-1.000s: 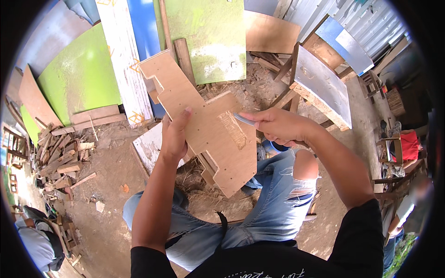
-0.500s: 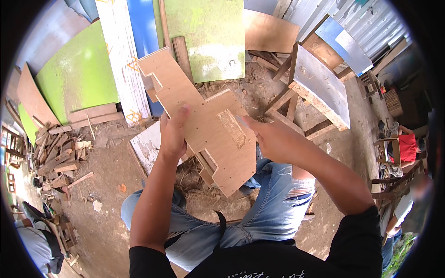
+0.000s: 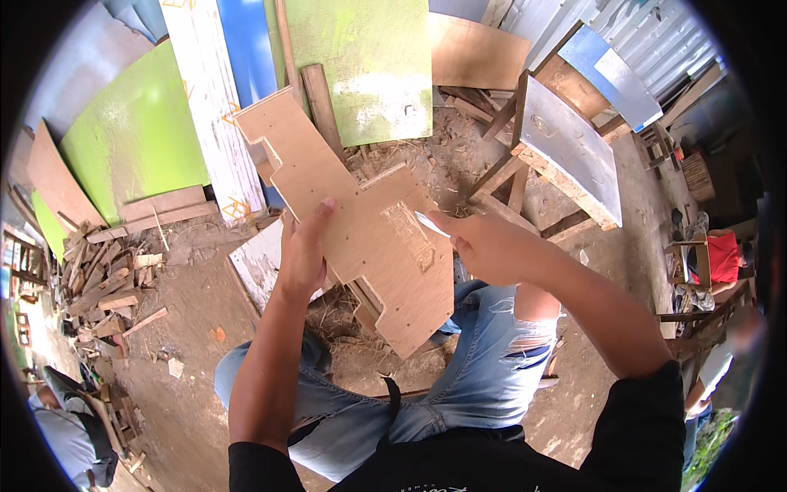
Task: The person holds a shaped wooden piece in the left hand and uses a small metal scraper in the right hand to remove material from a marked rectangular area on the wood. The person repeatedly scrapes the same region, producing fine wood shavings that fall to the floor.
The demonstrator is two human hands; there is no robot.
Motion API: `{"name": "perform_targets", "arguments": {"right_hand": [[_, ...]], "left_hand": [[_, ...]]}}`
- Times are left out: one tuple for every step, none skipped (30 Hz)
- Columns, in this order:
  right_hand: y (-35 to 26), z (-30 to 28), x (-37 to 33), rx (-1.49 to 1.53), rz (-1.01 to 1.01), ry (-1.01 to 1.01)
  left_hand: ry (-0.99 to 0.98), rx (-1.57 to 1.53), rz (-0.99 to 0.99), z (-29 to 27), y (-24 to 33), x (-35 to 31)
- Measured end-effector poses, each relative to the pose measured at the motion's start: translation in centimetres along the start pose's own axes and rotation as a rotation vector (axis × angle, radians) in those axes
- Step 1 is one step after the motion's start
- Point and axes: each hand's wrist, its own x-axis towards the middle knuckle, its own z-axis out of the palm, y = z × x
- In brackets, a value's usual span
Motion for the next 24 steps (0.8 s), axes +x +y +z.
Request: {"name": "perform_targets", "arguments": {"right_hand": [[0.5, -0.3, 0.0, 0.088, -0.027, -0.027], [1.1, -0.6, -0.1, 0.151, 0.024, -0.082], [1.6, -0.8, -0.2, 0.215, 0.073, -0.142], [1.8, -0.7, -0.1, 0.283, 0.088, -0.153], [2.1, -0.7, -0.2, 0.351, 0.102, -0.166], [2.3, -0.8, -0.2, 0.420, 0.121, -0.194], [2.4, -0.8, -0.2, 0.474, 0.117, -0.203], [2.5, -0.8, -0.2, 0.530, 0.117, -0.227], [2.6, -0.7, -0.2, 0.580, 0.141, -0.244], [2.6, -0.6, -0.2, 0.561, 0.122, -0.229], [2.6, -0.5, -0.3, 0.535, 0.127, -0.209], [2.6, -0.3, -0.3, 0.509, 0.132, -0.190], [2.6, 0.1, -0.3, 0.383, 0.025, -0.087], [2.4, 0.6, -0.1, 0.254, -0.081, 0.015], [2.4, 1.0, 0.0, 0.106, -0.112, 0.077], [2.4, 1.2, 0.0, 0.104, -0.164, 0.160], [2.4, 1.4, 0.1, 0.085, -0.139, 0.204], [2.3, 1.5, 0.1, 0.068, -0.125, 0.255], [2.2, 1.6, 0.4, 0.058, -0.118, 0.242], [2.1, 1.5, 0.6, 0.049, -0.124, 0.236], [1.9, 1.4, 0.7, 0.050, -0.147, 0.241], [1.7, 1.4, 0.9, 0.042, -0.133, 0.232], [1.5, 1.3, 0.9, 0.043, -0.137, 0.234], [1.3, 1.2, 0.9, 0.044, -0.140, 0.236]], "left_hand": [[0.001, -0.005, 0.011, 0.0, -0.1, -0.1], [0.005, -0.003, 0.007, 0.0, -0.1, -0.1], [-0.006, -0.011, 0.022, -0.1, -0.2, 0.0], [-0.009, -0.013, 0.021, -0.1, -0.3, 0.1], [-0.002, -0.018, 0.015, -0.3, -0.3, 0.2], [0.007, -0.022, 0.018, -0.3, -0.4, 0.2], [0.023, -0.030, 0.018, -0.3, -0.5, 0.4], [0.038, -0.039, 0.017, -0.3, -0.5, 0.5], [0.032, -0.042, 0.019, -0.3, -0.6, 0.5], [0.025, -0.045, 0.021, -0.3, -0.5, 0.6], [0.011, -0.053, 0.030, -0.3, -0.5, 0.7], [0.029, -0.051, 0.022, -0.3, -0.5, 0.7], [0.041, -0.054, 0.021, -0.3, -0.5, 0.7], [0.052, -0.057, 0.018, -0.3, -0.5, 0.8], [0.035, -0.059, 0.027, -0.3, -0.5, 0.8], [0.018, -0.061, 0.034, -0.3, -0.5, 0.8], [0.022, -0.059, 0.025, -0.4, -0.6, 0.7], [0.015, -0.065, 0.033, -0.4, -0.6, 0.7], [0.026, -0.065, 0.028, -0.4, -0.7, 0.7], [0.024, -0.072, 0.032, -0.3, -0.7, 0.8], [0.041, -0.070, 0.023, -0.3, -0.7, 0.8], [0.047, -0.076, 0.023, -0.2, -0.7, 0.8], [0.052, -0.085, 0.024, -0.2, -0.6, 0.7], [0.061, -0.077, 0.020, -0.1, -0.6, 0.7]]}}
